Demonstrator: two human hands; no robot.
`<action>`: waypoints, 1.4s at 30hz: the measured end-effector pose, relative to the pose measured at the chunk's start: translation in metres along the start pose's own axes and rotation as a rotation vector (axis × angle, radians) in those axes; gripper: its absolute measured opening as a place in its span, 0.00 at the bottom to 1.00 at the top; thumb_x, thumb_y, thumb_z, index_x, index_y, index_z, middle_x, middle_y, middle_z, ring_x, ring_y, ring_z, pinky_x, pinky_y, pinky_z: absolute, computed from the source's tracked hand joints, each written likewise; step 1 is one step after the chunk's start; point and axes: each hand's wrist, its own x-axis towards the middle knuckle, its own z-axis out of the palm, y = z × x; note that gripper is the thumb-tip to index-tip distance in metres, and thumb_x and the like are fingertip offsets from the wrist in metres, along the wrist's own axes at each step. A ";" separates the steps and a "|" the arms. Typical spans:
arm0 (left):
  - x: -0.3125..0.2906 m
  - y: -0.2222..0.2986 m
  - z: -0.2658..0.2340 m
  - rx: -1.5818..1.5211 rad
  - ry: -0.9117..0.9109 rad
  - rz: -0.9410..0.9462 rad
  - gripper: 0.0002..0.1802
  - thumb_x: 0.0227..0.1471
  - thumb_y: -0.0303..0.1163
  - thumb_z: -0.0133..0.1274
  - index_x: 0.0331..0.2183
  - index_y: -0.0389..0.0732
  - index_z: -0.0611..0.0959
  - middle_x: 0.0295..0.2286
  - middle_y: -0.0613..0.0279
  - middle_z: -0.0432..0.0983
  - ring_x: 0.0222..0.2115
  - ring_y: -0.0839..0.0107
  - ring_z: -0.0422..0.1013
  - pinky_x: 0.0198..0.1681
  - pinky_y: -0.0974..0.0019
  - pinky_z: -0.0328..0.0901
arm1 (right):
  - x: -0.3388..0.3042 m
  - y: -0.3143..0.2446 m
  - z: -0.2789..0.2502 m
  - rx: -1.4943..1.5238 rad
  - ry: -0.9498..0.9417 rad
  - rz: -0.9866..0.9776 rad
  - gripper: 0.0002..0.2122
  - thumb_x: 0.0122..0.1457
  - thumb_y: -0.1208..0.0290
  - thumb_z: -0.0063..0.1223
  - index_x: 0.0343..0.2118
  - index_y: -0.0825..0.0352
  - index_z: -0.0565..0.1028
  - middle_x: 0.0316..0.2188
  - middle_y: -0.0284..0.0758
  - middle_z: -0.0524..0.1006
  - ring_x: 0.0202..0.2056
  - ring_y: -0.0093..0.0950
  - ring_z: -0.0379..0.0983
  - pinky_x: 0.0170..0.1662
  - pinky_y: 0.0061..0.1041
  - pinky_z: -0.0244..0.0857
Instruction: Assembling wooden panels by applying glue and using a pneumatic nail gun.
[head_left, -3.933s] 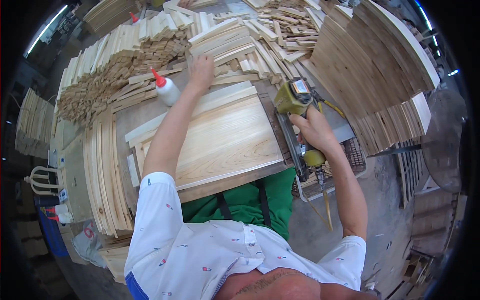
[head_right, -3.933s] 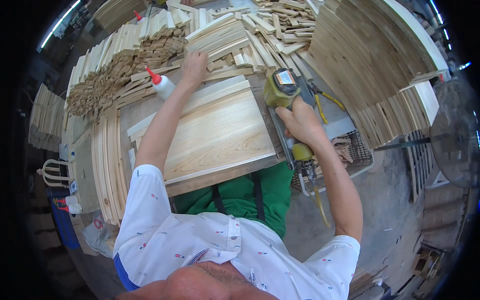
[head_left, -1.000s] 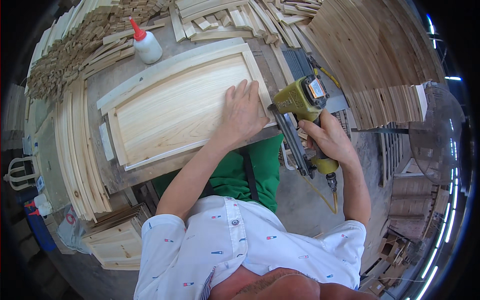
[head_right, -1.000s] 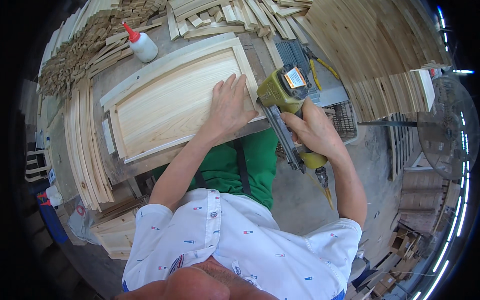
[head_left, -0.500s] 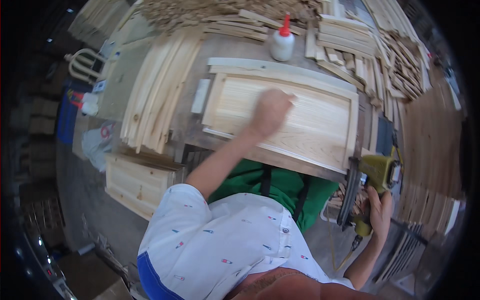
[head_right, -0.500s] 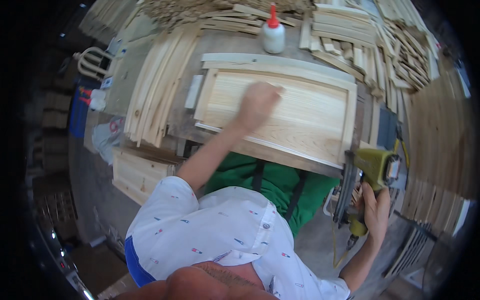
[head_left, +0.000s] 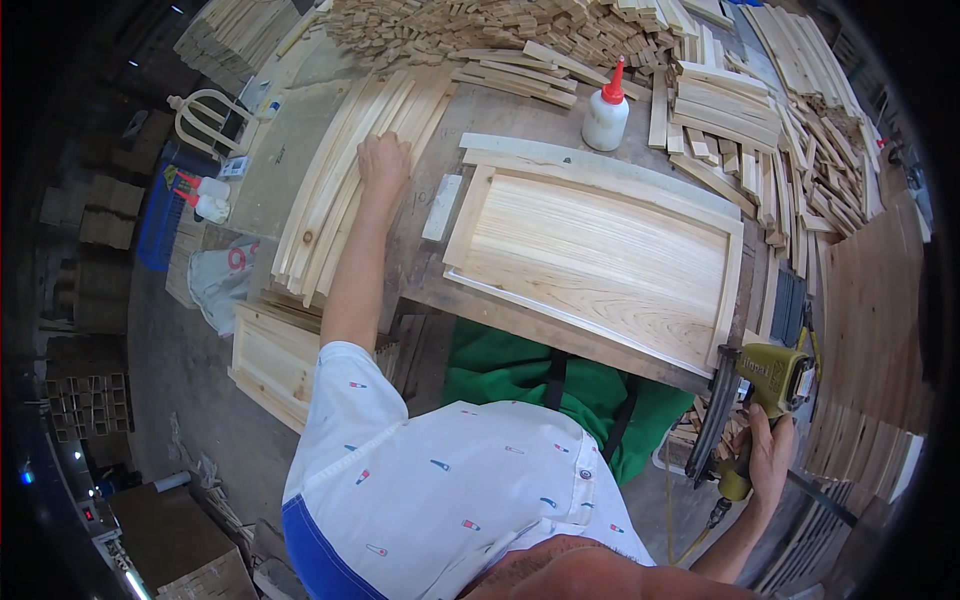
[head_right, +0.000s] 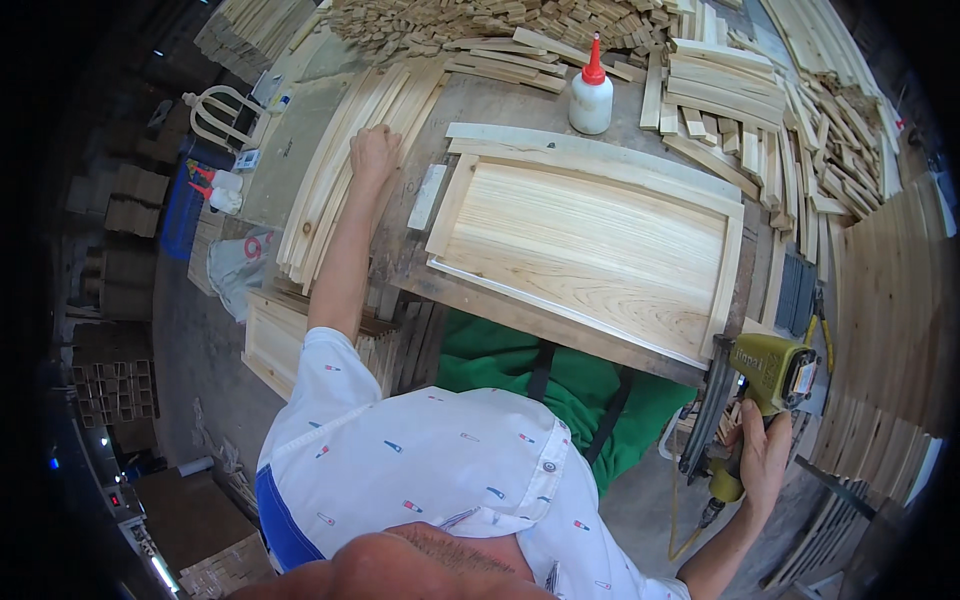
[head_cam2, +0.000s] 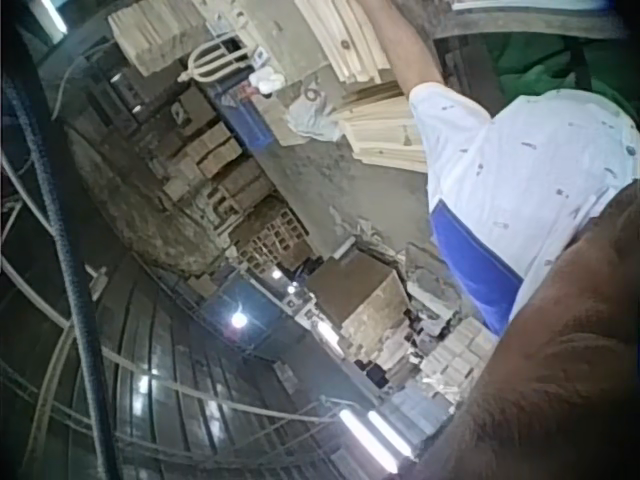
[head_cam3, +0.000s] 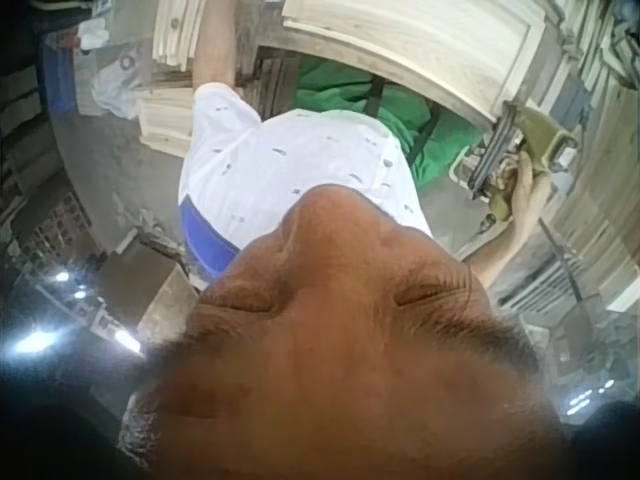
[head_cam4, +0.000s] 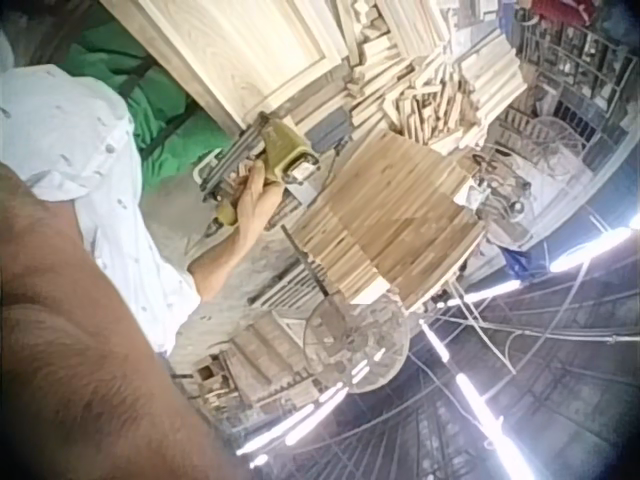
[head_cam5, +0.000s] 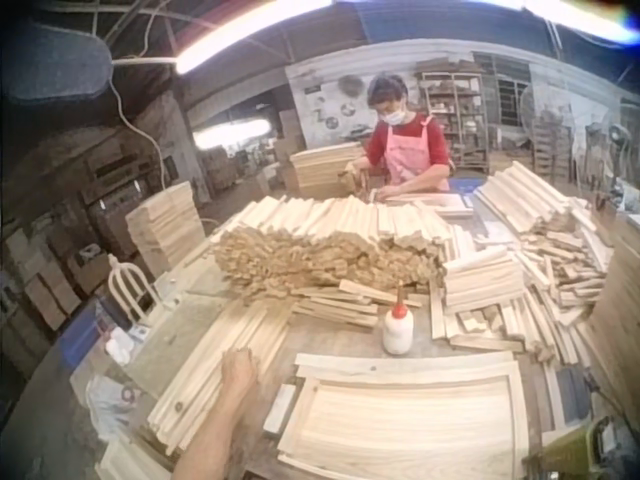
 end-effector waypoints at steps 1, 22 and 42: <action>0.003 0.002 0.000 -0.010 -0.035 -0.068 0.17 0.49 0.38 0.54 0.38 0.37 0.83 0.39 0.45 0.74 0.42 0.46 0.69 0.47 0.50 0.64 | 0.000 0.002 0.000 0.008 0.002 0.000 0.10 0.63 0.68 0.49 0.36 0.71 0.68 0.24 0.33 0.71 0.18 0.18 0.66 0.20 0.19 0.60; -0.074 0.070 -0.075 -0.687 -0.285 0.290 0.23 0.55 0.32 0.50 0.53 0.41 0.73 0.31 0.52 0.69 0.32 0.62 0.69 0.38 0.61 0.65 | 0.004 0.004 -0.008 -0.016 -0.053 0.009 0.09 0.62 0.66 0.49 0.34 0.69 0.69 0.17 0.28 0.69 0.17 0.16 0.66 0.19 0.18 0.58; -0.233 0.220 -0.057 -0.720 -0.390 1.134 0.20 0.40 0.23 0.62 0.41 0.41 0.82 0.33 0.57 0.73 0.34 0.59 0.67 0.37 0.61 0.65 | 0.034 -0.034 -0.029 -0.196 -0.182 0.058 0.15 0.59 0.64 0.53 0.37 0.74 0.70 0.23 0.32 0.73 0.20 0.17 0.71 0.23 0.20 0.65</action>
